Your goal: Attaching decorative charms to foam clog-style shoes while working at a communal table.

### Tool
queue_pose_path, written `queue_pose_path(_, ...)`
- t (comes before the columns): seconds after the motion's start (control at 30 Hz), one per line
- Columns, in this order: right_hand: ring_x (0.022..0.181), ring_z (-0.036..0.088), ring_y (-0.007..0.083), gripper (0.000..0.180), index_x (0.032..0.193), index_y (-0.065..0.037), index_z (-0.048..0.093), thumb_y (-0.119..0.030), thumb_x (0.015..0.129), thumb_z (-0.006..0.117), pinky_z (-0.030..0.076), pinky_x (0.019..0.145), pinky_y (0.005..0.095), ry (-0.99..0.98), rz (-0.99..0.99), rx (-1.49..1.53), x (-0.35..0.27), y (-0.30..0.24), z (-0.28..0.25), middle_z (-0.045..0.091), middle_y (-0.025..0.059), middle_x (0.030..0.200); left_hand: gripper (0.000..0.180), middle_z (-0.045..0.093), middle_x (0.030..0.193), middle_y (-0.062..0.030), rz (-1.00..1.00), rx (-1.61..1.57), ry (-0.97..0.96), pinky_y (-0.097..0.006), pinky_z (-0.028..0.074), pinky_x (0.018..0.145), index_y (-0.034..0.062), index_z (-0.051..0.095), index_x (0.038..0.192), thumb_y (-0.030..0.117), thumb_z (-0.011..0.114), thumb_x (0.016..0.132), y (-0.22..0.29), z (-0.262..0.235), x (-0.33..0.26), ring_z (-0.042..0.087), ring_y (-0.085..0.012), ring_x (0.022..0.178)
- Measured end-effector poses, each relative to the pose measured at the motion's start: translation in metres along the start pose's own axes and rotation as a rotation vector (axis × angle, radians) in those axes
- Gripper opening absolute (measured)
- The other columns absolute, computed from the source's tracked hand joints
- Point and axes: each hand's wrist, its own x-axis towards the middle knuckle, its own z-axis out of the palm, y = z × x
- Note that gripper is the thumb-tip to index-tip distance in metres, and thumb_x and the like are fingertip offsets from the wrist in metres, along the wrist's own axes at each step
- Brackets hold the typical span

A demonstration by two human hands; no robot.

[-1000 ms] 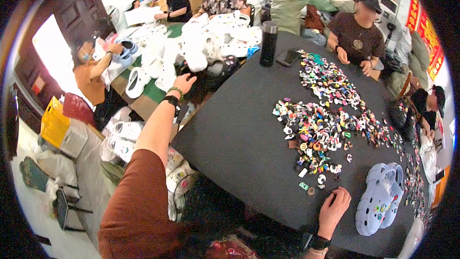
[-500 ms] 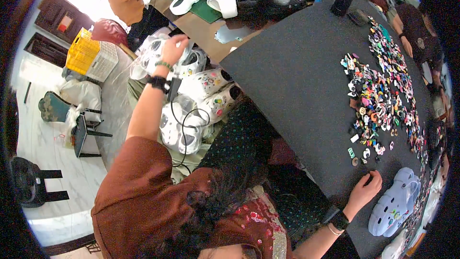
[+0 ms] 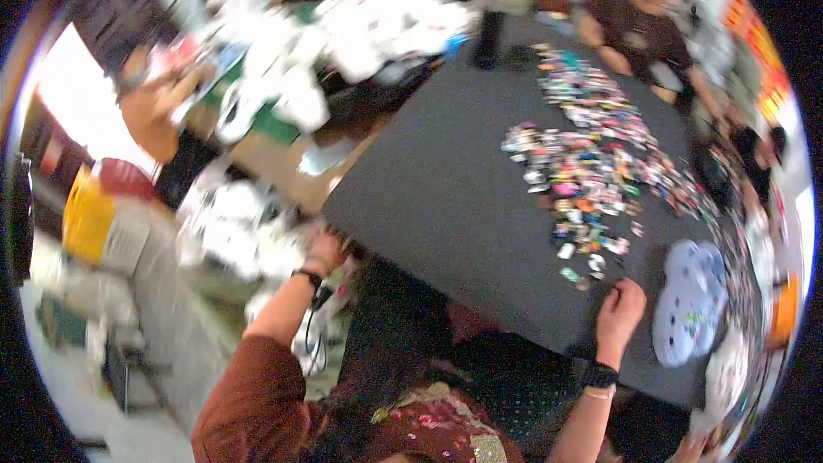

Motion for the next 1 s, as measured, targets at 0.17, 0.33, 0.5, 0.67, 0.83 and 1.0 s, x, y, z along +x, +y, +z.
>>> queue_pose_path(0.17, 0.099, 0.055, 0.0381, 0.012, 0.091, -0.002, 0.056, -0.001, 0.079, 0.059, 0.044, 0.087, 0.0473, 0.042, 0.055, 0.076, 0.012, -0.037, 0.000, 0.060, 0.0164, 0.100, 0.086, 0.022, 0.162, -0.0065, -0.170, 0.143, -0.303, -0.077, 0.020, 0.104, 0.0210, 0.028, 0.154, 0.070, 0.049, 0.086, -0.025, 0.037, 0.022, 0.017, -0.0325, 0.149)
queue_pose_path(0.33, 0.101, 0.054, 0.0346, 0.015, 0.094, -0.004, 0.055, -0.002, 0.080, 0.060, 0.043, 0.088, 0.0455, 0.047, 0.152, -0.071, -0.005, -0.020, -0.022, 0.059, 0.0135, 0.105, 0.072, 0.021, 0.162, -0.0021, -0.404, -0.148, -0.333, -0.066, 0.016, 0.110, 0.0264, 0.031, 0.153, 0.061, 0.047, 0.092, 0.034, -0.001, 0.044, 0.016, -0.0288, 0.149)
queue_pose_path(0.5, 0.102, 0.054, 0.0334, 0.016, 0.093, -0.005, 0.055, -0.001, 0.079, 0.060, 0.043, 0.088, 0.0441, 0.025, 0.109, 0.039, 0.017, -0.050, -0.003, 0.058, 0.0121, 0.104, 0.066, 0.026, 0.160, -0.0019, -0.486, 0.091, -0.292, -0.063, 0.022, 0.109, 0.0263, 0.037, 0.150, 0.059, 0.045, 0.094, -0.071, 0.089, 0.066, 0.021, -0.0287, 0.147)
queue_pose_path(0.67, 0.102, 0.054, 0.0333, 0.016, 0.093, -0.005, 0.054, -0.001, 0.079, 0.060, 0.043, 0.088, 0.0439, 0.013, 0.152, 0.002, 0.008, -0.044, -0.010, 0.058, 0.0121, 0.104, 0.058, 0.038, 0.154, -0.0052, -0.441, 0.041, -0.251, -0.059, 0.029, 0.109, 0.0230, 0.039, 0.148, 0.048, 0.049, 0.096, -0.047, 0.082, 0.079, 0.031, -0.0284, 0.143)
queue_pose_path(0.83, 0.103, 0.053, 0.0332, 0.017, 0.094, -0.005, 0.054, -0.001, 0.079, 0.061, 0.043, 0.088, 0.0437, 0.007, 0.148, 0.013, 0.012, -0.047, -0.009, 0.057, 0.0120, 0.105, 0.057, 0.040, 0.151, -0.0061, -0.380, -0.123, -0.120, -0.057, 0.031, 0.107, 0.0210, 0.042, 0.146, 0.046, 0.051, 0.096, -0.025, 0.074, 0.095, 0.034, -0.0288, 0.139)
queue_pose_path(1.0, 0.103, 0.053, 0.0332, 0.018, 0.095, -0.004, 0.055, -0.001, 0.078, 0.061, 0.043, 0.088, 0.0438, 0.009, 0.136, 0.016, 0.011, -0.045, -0.007, 0.057, 0.0121, 0.105, 0.055, 0.043, 0.148, -0.0070, -0.316, -0.273, 0.000, -0.055, 0.033, 0.105, 0.0189, 0.044, 0.144, 0.044, 0.052, 0.095, -0.029, 0.087, 0.091, 0.037, -0.0291, 0.135)
